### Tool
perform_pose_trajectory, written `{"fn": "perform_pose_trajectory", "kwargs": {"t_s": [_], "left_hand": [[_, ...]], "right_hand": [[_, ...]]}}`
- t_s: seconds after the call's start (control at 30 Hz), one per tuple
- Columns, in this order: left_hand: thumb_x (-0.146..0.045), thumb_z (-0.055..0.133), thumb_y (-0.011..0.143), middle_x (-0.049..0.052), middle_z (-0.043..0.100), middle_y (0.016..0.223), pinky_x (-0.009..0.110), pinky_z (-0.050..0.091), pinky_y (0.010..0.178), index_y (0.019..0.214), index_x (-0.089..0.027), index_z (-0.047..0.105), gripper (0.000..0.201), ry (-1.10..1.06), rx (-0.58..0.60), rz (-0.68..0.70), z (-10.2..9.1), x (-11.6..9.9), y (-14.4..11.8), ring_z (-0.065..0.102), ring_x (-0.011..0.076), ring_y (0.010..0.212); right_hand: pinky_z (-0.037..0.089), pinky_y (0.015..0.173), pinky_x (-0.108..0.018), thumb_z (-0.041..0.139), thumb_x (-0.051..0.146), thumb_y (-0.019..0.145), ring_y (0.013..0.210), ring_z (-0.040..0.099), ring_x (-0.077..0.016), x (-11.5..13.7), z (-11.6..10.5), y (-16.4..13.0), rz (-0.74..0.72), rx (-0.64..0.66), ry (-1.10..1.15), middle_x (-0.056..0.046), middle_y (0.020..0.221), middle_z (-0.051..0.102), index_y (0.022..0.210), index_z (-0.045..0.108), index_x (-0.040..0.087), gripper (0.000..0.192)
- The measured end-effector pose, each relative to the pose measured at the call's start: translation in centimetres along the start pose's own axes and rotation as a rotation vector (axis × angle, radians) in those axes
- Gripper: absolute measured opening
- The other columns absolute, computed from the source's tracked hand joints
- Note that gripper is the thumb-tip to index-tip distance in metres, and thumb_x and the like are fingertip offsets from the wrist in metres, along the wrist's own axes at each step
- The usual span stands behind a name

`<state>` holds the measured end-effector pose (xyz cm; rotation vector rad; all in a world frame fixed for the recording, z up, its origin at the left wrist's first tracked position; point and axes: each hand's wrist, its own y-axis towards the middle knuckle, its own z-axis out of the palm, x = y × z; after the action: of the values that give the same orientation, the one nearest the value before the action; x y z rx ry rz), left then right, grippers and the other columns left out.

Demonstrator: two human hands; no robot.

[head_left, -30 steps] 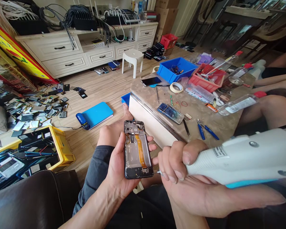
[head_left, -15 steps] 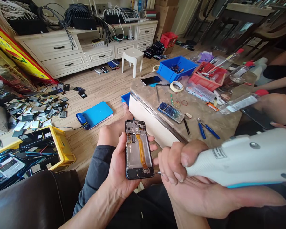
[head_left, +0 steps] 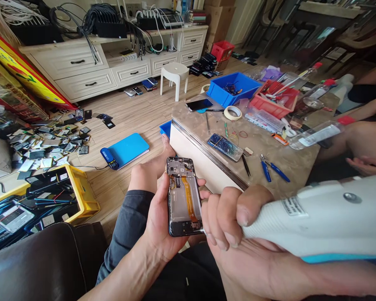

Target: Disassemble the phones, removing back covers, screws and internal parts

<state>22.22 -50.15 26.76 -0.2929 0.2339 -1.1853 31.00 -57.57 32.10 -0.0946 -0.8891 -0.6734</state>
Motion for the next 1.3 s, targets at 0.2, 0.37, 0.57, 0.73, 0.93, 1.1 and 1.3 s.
{"fn": "perform_pose_trajectory", "kwargs": {"t_s": [0.2,0.37,0.57,0.73,0.93,1.1,1.3], "left_hand": [[-0.069,0.036,0.098,0.019,0.075,0.1,0.049,0.052,0.102,0.101,-0.008,0.073,0.071,0.018,-0.06,-0.042,1.1,0.3,0.0,0.068,0.0373,0.114],[-0.066,0.041,0.098,0.017,0.076,0.101,0.043,0.052,0.103,0.107,-0.007,0.072,0.066,0.011,-0.097,0.012,1.4,0.5,0.0,0.068,0.0345,0.114],[-0.066,0.041,0.098,0.017,0.076,0.106,0.043,0.053,0.101,0.115,-0.006,0.07,0.068,0.021,-0.078,-0.002,1.2,0.7,0.0,0.069,0.0341,0.113],[-0.068,0.038,0.097,0.018,0.076,0.101,0.047,0.055,0.099,0.107,-0.008,0.071,0.069,0.037,-0.099,-0.019,1.3,0.7,0.4,0.069,0.0356,0.111],[-0.068,0.042,0.095,0.018,0.075,0.094,0.05,0.056,0.096,0.105,-0.009,0.071,0.067,0.025,-0.111,-0.009,1.2,0.9,0.6,0.07,0.0363,0.107],[-0.067,0.035,0.098,0.016,0.076,0.089,0.044,0.056,0.093,0.108,-0.007,0.071,0.071,0.03,-0.119,-0.029,1.4,0.6,0.5,0.073,0.0326,0.099],[-0.068,0.036,0.098,0.016,0.077,0.088,0.044,0.056,0.094,0.104,-0.006,0.073,0.073,0.038,-0.158,-0.031,1.4,0.5,0.5,0.073,0.0327,0.097]], "right_hand": [[0.038,0.05,-0.028,0.06,0.079,0.083,0.048,0.053,-0.014,-0.1,-0.1,-0.5,0.059,0.052,0.041,0.0,0.06,0.055,0.084,0.072,0.018,0.063],[0.037,0.048,-0.027,0.059,0.082,0.083,0.05,0.051,-0.0132,-0.5,-0.3,-0.9,0.067,0.076,0.074,0.001,0.062,0.054,0.085,0.071,0.019,0.064],[0.037,0.046,-0.026,0.056,0.083,0.084,0.047,0.046,-0.0118,-0.2,0.0,-0.5,0.072,0.058,0.056,0.001,0.06,0.052,0.081,0.07,0.019,0.065],[0.038,0.046,-0.026,0.06,0.085,0.078,0.044,0.046,-0.0115,-0.9,0.2,-0.3,-0.034,0.071,-0.019,0.003,0.056,0.051,0.081,0.07,0.021,0.065],[0.04,0.049,-0.027,0.055,0.088,0.079,0.045,0.046,-0.0116,-0.8,0.3,-0.2,-0.005,0.057,-0.068,0.002,0.056,0.051,0.08,0.07,0.02,0.069],[0.037,0.046,-0.025,0.056,0.087,0.078,0.042,0.042,-0.0104,-0.3,0.6,-0.1,-0.023,0.03,-0.049,0.003,0.052,0.049,0.075,0.07,0.02,0.068],[0.038,0.045,-0.025,0.058,0.09,0.073,0.044,0.045,-0.0114,-0.1,0.4,-0.2,0.028,0.015,-0.026,0.003,0.055,0.05,0.076,0.07,0.022,0.069]]}}
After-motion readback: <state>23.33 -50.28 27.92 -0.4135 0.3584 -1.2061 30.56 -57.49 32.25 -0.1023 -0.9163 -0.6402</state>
